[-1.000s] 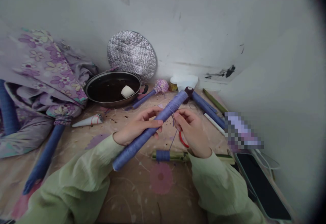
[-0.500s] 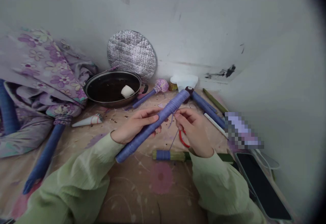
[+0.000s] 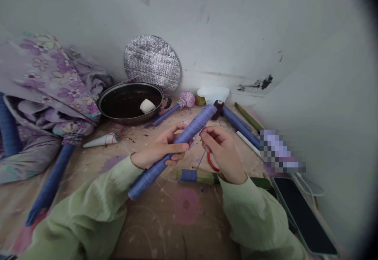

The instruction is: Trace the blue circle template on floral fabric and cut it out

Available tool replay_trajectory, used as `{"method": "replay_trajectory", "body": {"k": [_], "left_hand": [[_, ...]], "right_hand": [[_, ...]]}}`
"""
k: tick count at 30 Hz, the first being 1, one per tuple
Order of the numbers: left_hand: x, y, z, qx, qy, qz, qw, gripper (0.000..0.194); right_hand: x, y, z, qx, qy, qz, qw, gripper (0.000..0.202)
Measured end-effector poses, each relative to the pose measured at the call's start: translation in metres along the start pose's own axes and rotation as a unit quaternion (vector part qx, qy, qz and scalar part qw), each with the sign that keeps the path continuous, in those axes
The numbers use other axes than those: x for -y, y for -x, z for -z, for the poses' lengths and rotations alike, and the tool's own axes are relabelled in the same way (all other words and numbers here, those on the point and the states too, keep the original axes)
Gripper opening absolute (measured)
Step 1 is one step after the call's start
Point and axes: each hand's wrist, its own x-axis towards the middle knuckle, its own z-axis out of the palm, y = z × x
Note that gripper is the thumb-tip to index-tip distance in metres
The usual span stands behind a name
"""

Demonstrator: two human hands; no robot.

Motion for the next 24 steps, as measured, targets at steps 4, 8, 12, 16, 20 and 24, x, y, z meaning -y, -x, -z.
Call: {"method": "replay_trajectory", "body": {"k": [4,8,12,16,20,24], "left_hand": [[0.0006,-0.0019,-0.0002,-0.016,-0.016,-0.011,1.000,0.035],[0.0018,-0.0054,0.0040,-0.028,-0.044,-0.034,0.998,0.025],[0.0039,-0.0071,0.0061,0.000,-0.023,-0.024,0.999,0.020],[0.0050,-0.0067,0.0073,0.026,0.003,-0.031,0.999,0.021],[0.0036,-0.0055,0.0070,0.042,0.038,-0.018,0.998,0.018],[0.0015,-0.0043,0.0034,0.022,0.045,0.008,0.999,0.018]], "right_hand": [[-0.0012,-0.0012,0.0011,-0.003,-0.014,0.004,1.000,0.012],[-0.0004,-0.0006,0.0017,-0.004,-0.014,0.009,1.000,0.012],[0.0014,0.0006,0.0019,0.002,-0.007,0.014,1.000,0.012],[0.0006,0.0006,0.0023,0.002,-0.014,0.015,1.000,0.012],[-0.0006,-0.0002,0.0014,-0.002,-0.011,0.007,1.000,0.012],[-0.0007,-0.0008,-0.0002,0.005,-0.006,0.000,1.000,0.013]]}}
